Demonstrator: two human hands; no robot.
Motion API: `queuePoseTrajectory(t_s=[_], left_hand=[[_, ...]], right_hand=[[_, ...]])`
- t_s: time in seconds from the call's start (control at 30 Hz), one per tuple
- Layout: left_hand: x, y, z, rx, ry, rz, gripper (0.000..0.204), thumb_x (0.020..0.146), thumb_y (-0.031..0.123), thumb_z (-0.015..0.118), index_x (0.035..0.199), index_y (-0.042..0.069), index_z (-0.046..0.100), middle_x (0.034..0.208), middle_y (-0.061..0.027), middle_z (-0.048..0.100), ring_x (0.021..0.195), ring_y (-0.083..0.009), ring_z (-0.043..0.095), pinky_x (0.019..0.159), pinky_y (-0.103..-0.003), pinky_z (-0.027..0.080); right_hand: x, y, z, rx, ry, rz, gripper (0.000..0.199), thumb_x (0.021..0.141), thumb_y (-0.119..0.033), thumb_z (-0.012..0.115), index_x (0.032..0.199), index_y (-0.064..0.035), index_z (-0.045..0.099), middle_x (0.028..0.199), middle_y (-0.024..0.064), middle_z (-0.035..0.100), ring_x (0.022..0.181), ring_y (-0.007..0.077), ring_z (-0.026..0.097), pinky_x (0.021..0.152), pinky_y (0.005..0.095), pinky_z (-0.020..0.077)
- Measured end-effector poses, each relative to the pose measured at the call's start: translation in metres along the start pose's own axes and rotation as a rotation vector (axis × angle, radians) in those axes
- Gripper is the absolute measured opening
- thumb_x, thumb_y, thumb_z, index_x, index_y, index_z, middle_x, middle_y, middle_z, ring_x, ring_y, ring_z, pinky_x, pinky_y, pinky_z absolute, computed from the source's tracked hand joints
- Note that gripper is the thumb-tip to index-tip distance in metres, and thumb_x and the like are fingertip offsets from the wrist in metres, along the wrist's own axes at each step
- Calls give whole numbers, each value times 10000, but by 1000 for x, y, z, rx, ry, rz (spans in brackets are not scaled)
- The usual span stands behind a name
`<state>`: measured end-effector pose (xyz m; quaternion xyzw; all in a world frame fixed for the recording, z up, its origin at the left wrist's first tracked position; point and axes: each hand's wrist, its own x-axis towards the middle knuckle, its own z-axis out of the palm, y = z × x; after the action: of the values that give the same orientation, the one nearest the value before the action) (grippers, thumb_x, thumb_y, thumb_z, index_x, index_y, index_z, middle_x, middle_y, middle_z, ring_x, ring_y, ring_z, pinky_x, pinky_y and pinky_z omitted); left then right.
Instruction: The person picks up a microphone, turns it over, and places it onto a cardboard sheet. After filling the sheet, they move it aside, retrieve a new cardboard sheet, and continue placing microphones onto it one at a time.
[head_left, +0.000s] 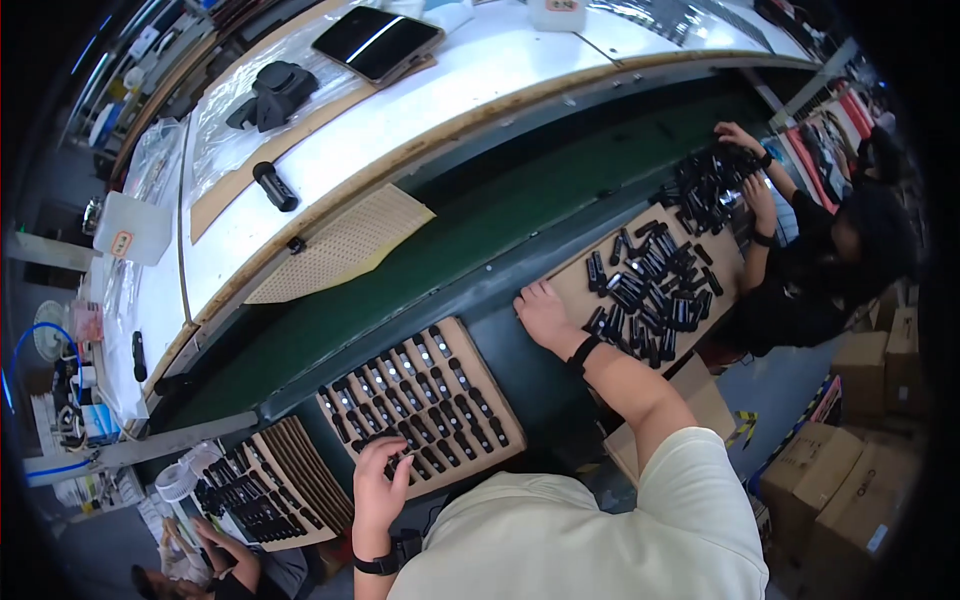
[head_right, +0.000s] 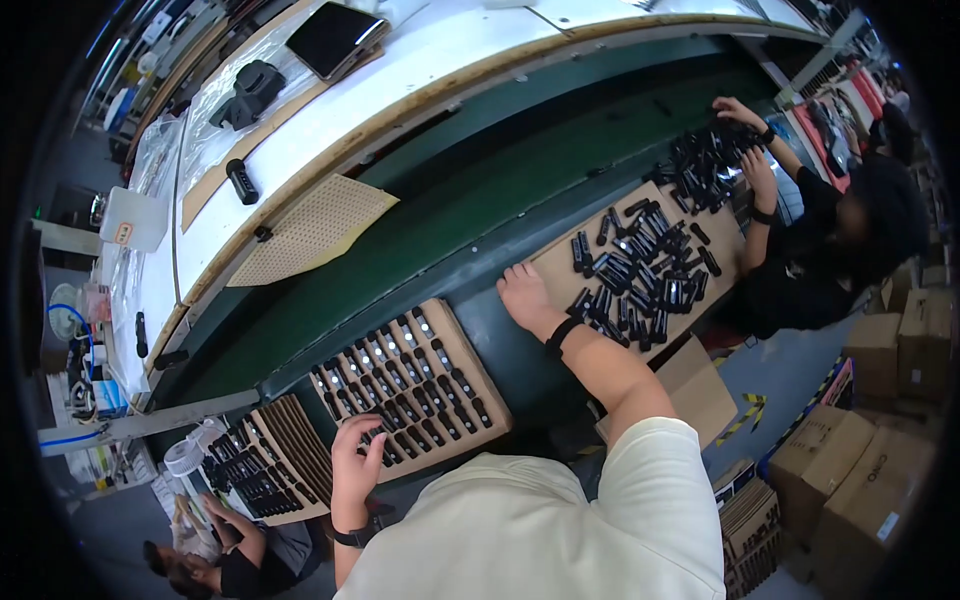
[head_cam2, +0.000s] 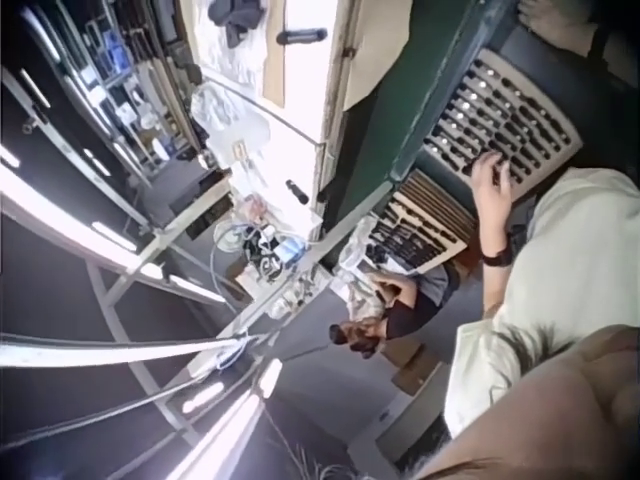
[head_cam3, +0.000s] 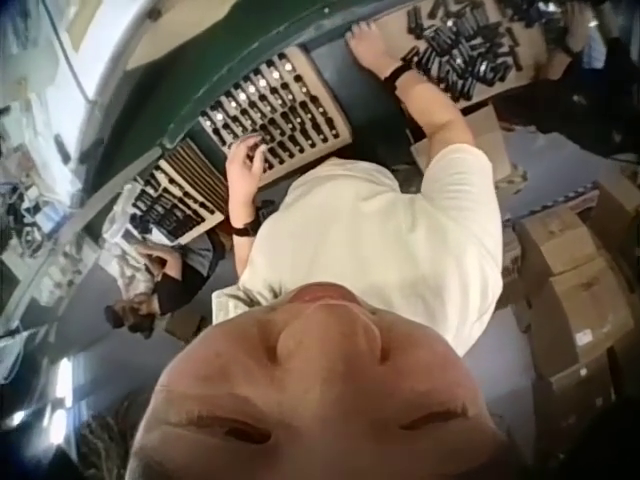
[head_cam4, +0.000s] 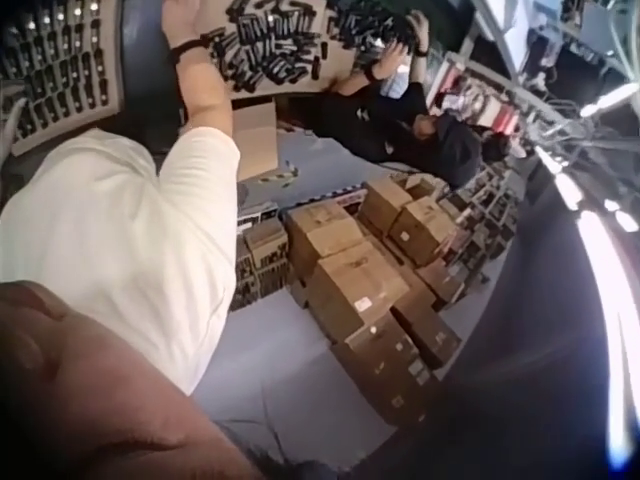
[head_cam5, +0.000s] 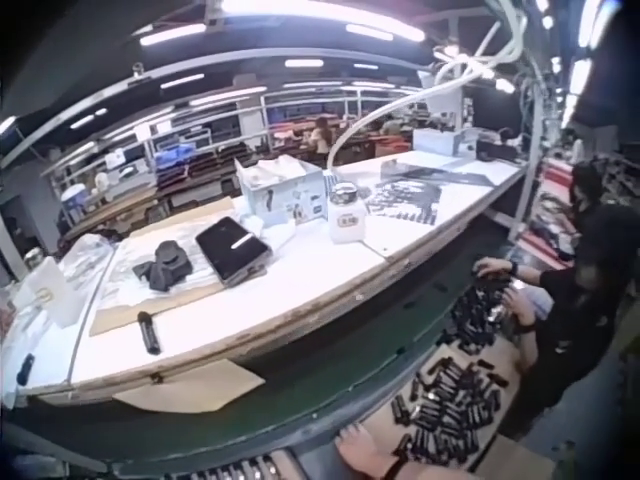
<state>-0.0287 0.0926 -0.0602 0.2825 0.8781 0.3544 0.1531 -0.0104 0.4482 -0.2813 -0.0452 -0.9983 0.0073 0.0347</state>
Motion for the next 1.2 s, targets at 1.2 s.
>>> queuePoseTrajectory(t_s=[1.2], left_hand=[[-13,152,156,-47,-600,709,179,815,83,702,974,29,642,1018,-139,654,1004,-326,617,889,-388,494]], right_hand=[[-528,-122,88,2046,584,2316,382,856,-463,706,950,-112,590,796,18,620,697,156,613,600,310,527]])
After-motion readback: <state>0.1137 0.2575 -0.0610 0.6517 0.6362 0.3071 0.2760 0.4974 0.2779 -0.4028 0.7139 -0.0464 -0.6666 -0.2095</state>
